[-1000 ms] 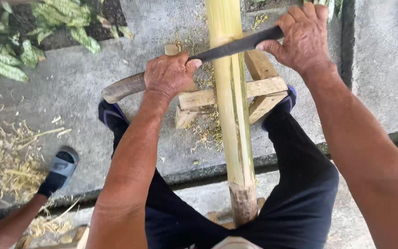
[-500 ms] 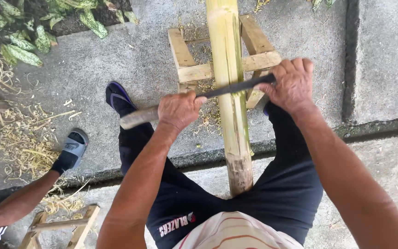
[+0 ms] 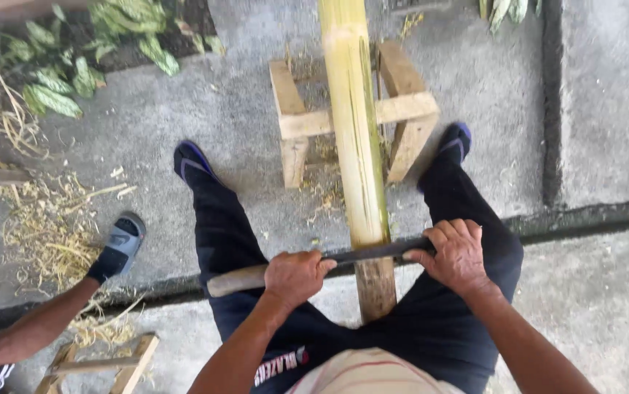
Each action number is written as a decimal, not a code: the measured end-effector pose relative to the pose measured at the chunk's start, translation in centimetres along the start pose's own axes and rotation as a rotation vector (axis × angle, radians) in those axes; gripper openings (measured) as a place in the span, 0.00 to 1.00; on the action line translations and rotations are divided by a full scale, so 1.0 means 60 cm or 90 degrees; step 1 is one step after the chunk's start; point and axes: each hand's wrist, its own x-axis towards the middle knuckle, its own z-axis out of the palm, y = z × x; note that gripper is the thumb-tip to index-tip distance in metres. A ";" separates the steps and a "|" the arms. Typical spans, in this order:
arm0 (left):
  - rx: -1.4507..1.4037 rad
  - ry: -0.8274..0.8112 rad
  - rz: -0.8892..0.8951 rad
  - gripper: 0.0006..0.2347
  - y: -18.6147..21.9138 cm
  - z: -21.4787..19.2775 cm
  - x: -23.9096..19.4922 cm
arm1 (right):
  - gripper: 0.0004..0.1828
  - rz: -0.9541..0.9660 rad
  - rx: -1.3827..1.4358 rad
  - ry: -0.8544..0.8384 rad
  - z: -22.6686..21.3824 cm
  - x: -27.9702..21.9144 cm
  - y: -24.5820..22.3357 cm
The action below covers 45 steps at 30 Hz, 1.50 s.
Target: Scraping and smoothing the surface of a bamboo stalk using a machete.
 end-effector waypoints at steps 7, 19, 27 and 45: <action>0.060 -0.125 -0.153 0.24 -0.055 -0.152 0.243 | 0.35 -0.066 -0.090 -0.027 0.024 0.302 0.089; 0.175 0.088 -0.084 0.25 -0.141 -0.222 0.445 | 0.46 -0.078 -0.106 -0.031 0.037 0.568 0.159; 0.153 -0.038 -0.085 0.26 -0.050 -0.160 0.254 | 0.44 -0.070 -0.168 -0.006 0.025 0.303 0.087; 0.140 -0.072 -0.174 0.23 -0.131 -0.203 0.364 | 0.37 -0.041 -0.178 -0.087 0.024 0.498 0.085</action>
